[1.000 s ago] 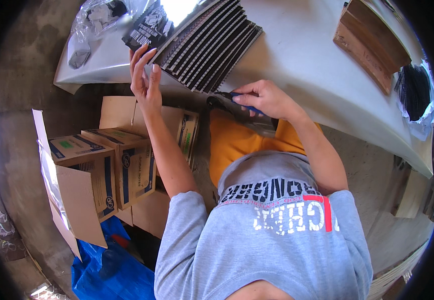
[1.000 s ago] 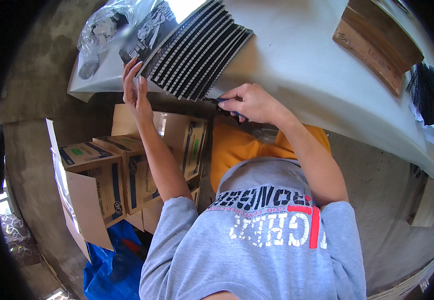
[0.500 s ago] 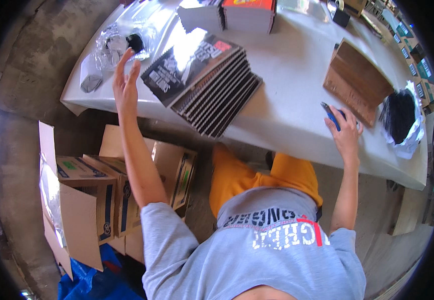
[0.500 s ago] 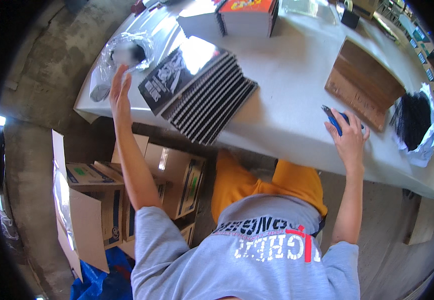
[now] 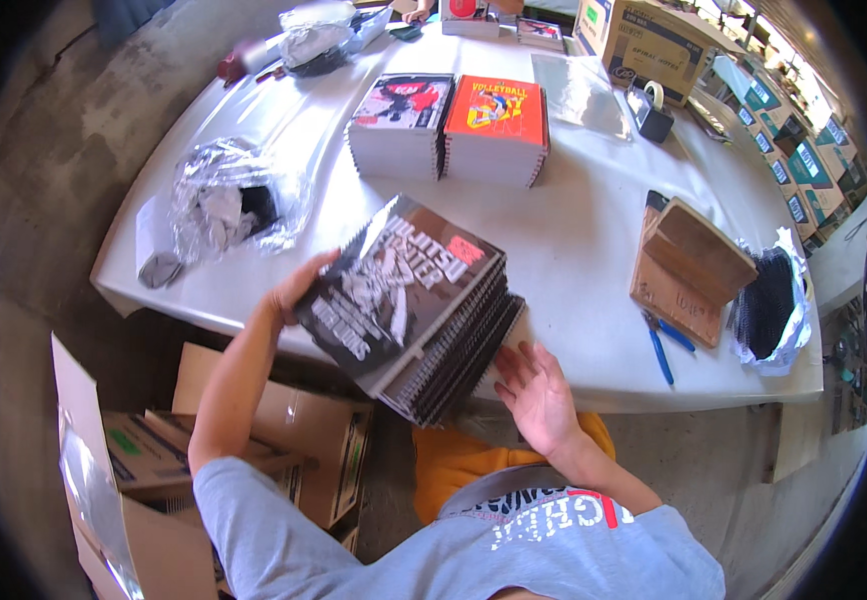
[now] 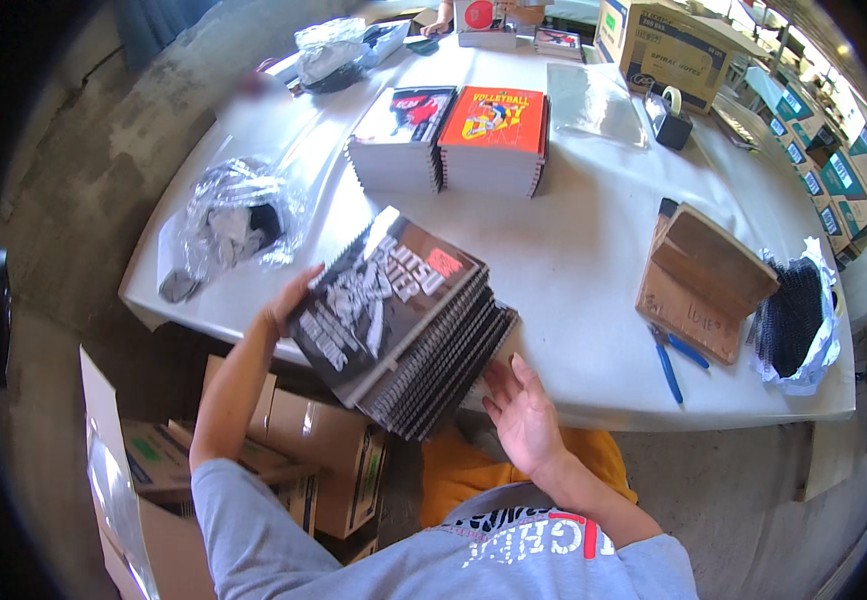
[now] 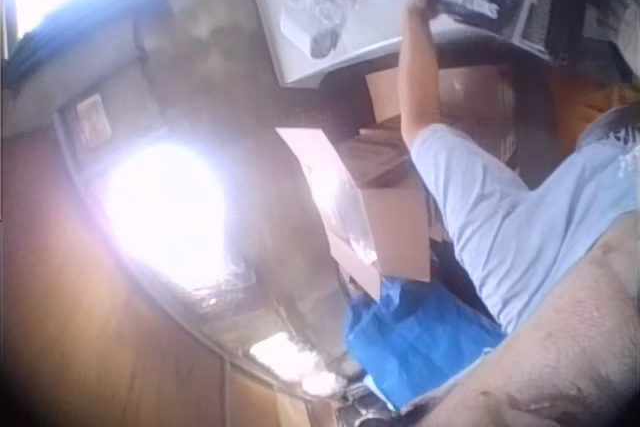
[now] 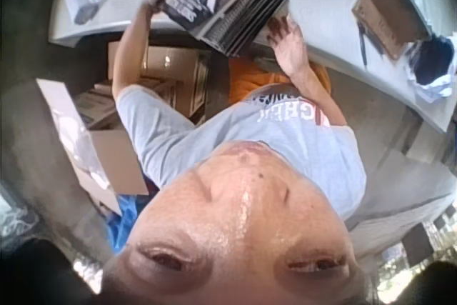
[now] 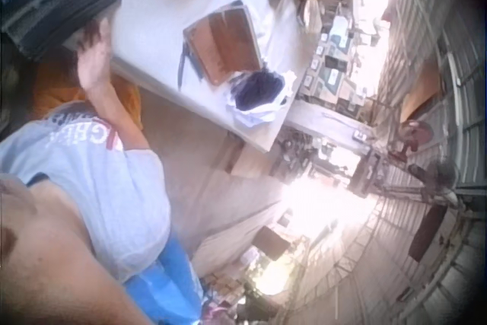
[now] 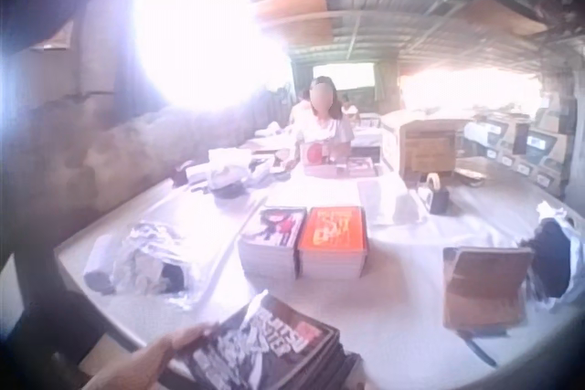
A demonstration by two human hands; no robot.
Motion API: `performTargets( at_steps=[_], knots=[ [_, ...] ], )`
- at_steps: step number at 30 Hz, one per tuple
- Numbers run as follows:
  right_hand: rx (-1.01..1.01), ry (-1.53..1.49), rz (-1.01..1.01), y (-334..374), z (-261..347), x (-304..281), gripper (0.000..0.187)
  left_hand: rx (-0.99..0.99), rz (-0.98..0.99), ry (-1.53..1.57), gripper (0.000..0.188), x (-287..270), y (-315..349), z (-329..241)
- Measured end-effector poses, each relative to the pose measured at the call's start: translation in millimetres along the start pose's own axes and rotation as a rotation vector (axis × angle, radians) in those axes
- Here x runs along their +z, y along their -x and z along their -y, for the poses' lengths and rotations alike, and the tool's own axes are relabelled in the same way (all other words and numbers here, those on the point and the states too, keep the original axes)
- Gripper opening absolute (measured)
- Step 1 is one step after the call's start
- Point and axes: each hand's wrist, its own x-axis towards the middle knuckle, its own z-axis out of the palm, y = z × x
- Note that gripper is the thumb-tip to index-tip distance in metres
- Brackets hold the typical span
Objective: The person trims the excess spiral binding from notebooks using pliers, then organizes the notebooks into stacks and places them into a large cardboard box.
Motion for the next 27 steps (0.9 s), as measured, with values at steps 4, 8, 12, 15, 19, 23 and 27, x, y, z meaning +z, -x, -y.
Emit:
performTargets(
  at_steps=[4,8,12,15,19,23,27],
  knots=[
    [0.094,-0.022,-0.223,-5.0,15.6,47.3,0.073,0.071,0.168,0.198,0.06,29.9,7.9,22.1],
    [0.074,0.067,-0.41,-18.4,23.9,80.0,0.07,-0.151,0.266,0.175,0.064,62.4,21.9,28.9],
    [0.165,-0.068,-0.212,-34.0,26.9,73.8,0.059,-0.102,0.254,0.193,0.065,58.8,7.6,45.8],
    [0.115,-0.08,-0.15,-39.8,30.6,75.9,0.061,0.018,0.35,0.399,0.061,63.6,9.4,34.8],
    [0.039,0.175,-0.146,-44.0,40.6,83.5,0.066,0.016,0.28,0.439,0.066,65.5,2.9,36.3],
    [0.0,0.241,-0.106,-54.8,47.7,81.5,0.074,0.017,0.26,0.483,0.069,63.7,-2.5,44.0],
    [-0.176,0.482,-0.216,-60.2,48.5,85.6,0.076,0.095,0.306,0.52,0.07,71.9,4.5,35.5]
  ],
)
